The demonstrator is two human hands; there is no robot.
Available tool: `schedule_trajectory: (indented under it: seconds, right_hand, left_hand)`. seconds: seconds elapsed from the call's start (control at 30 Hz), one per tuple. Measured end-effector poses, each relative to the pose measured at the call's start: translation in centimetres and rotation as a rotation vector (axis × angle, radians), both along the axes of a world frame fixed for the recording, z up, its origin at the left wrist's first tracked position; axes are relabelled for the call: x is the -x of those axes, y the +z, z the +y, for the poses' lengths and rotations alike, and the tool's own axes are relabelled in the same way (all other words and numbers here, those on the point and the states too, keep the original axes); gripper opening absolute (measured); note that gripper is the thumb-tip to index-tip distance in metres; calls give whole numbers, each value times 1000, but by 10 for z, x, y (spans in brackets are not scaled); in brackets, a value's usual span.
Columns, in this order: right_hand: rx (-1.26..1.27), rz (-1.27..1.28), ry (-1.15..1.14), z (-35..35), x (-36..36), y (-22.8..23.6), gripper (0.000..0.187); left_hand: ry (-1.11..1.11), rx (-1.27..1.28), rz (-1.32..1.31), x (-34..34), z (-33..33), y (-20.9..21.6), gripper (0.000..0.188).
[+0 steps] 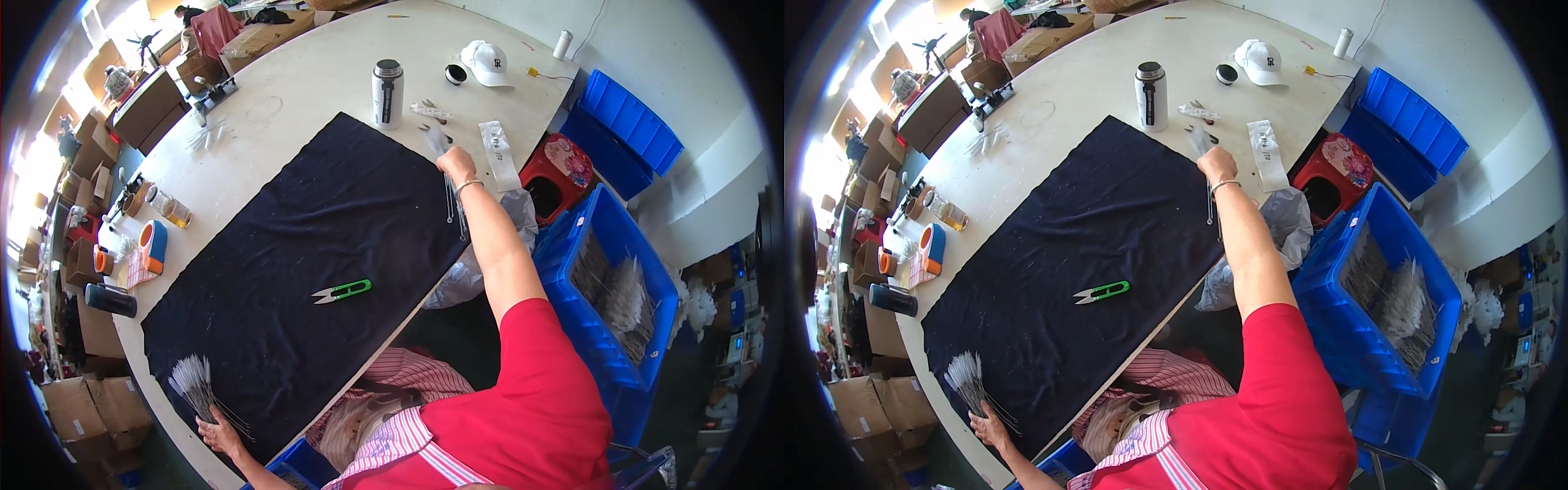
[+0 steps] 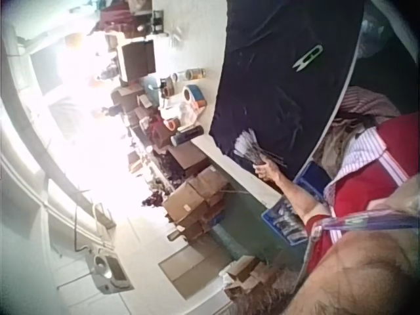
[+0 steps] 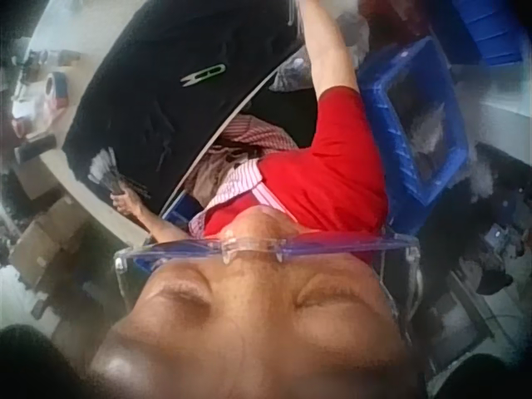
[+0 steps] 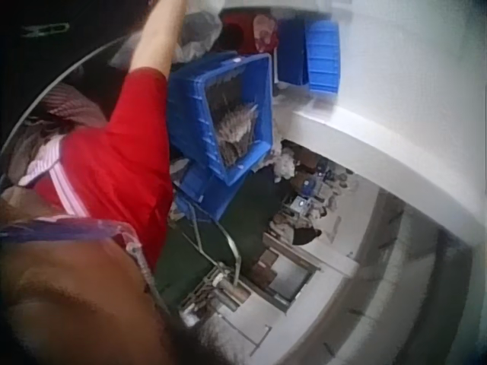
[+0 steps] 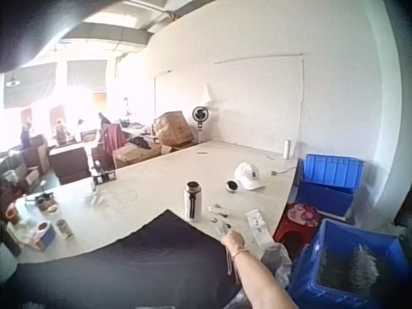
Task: The person trims the bristles of multiple white bottle brushes using a green utility knife. They hold a bundle of brushes in their left hand and carefully shave the bristles to a uniform length, placing the finished items into a blue bin.
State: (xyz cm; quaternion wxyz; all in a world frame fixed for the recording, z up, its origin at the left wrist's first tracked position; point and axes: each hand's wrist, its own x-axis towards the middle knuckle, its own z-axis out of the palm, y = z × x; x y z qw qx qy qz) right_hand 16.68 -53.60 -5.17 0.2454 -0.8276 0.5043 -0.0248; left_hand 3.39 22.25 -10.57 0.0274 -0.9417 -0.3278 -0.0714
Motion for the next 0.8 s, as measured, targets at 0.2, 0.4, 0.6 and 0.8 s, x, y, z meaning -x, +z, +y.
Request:
schedule_trajectory:
  seconds: [0.2,0.4,0.6,0.8]
  right_hand:
    - [-68,-206,100,-57,-7,41,25]
    - [-798,-549,320,61,19,152,6]
    - [-1195,-315,651,248,48,168,4]
    - [-1502,-88,1203,338,90,107,14]
  left_hand:
    - [-124,-61,-171,2,-4,5,82]
    - [-674,-205,-657,-6,-100,93,60]
    - [-1243,-24,-468,-4,-238,170,54]
    - [-1713,173,-762,9,-254,161,38]
